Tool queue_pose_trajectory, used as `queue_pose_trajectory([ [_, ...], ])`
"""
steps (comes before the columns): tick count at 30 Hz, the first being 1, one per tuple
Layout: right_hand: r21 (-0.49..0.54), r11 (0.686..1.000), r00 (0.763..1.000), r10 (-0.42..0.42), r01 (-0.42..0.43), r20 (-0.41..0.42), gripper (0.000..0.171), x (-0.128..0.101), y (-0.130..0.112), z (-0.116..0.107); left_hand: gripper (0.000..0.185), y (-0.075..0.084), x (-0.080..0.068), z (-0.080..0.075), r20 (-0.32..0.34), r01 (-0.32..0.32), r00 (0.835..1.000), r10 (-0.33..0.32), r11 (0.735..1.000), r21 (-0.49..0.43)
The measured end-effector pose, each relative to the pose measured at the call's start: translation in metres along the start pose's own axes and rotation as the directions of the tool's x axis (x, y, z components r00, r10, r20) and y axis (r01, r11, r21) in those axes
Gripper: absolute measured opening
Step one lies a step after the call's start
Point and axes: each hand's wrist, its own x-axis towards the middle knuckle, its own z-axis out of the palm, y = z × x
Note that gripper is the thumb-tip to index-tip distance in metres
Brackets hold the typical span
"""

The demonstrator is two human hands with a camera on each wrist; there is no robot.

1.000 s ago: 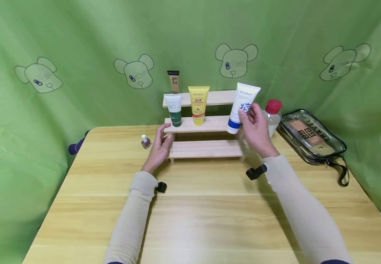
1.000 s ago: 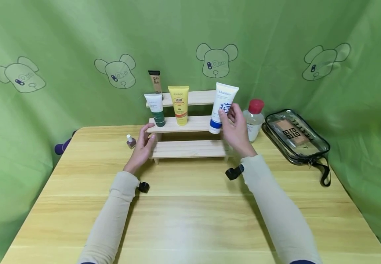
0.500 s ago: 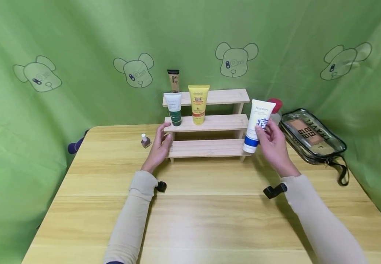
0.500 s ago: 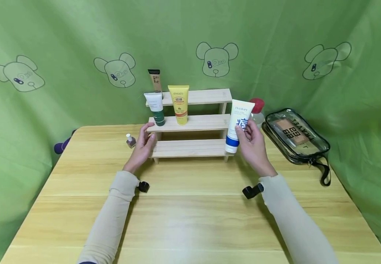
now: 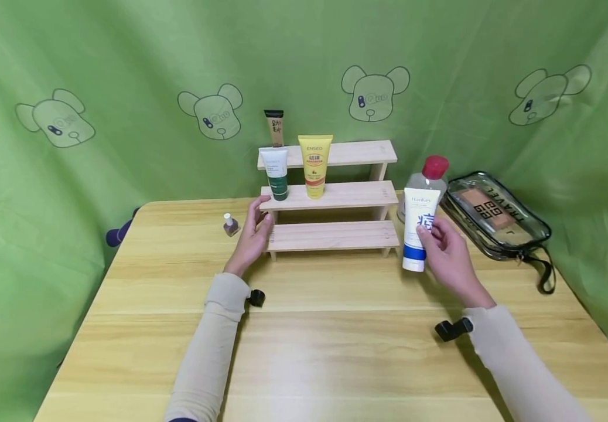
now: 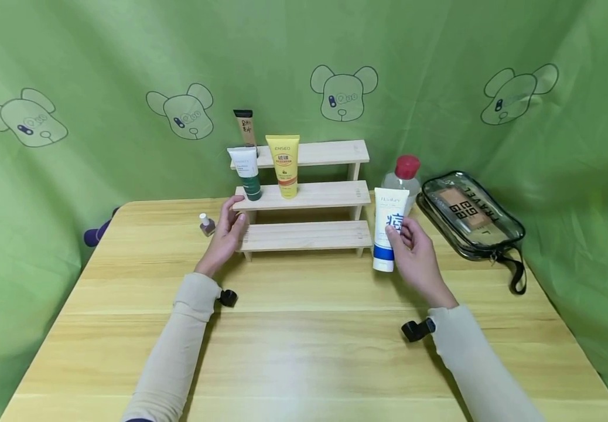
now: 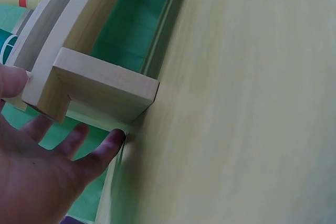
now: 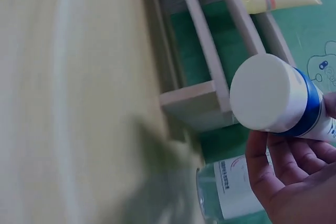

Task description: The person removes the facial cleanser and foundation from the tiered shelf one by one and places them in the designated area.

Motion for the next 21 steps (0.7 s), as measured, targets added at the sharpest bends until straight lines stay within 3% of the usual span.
queue_pose_trajectory([
  [10, -0.114, 0.993, 0.998, 0.035, -0.028, 0.053, 0.057, -0.015, 0.011, 0.001, 0.045, 0.0, 0.001, -0.001, -0.008, 0.002, 1.0, -0.002, 1.0, 0.004],
  [21, -0.256, 0.963, 0.984, 0.118, -0.081, 0.131, 0.065, -0.016, 0.02, -0.003, 0.046, 0.0, -0.001, -0.001, -0.031, 0.014, 0.999, -0.015, 1.0, -0.006],
])
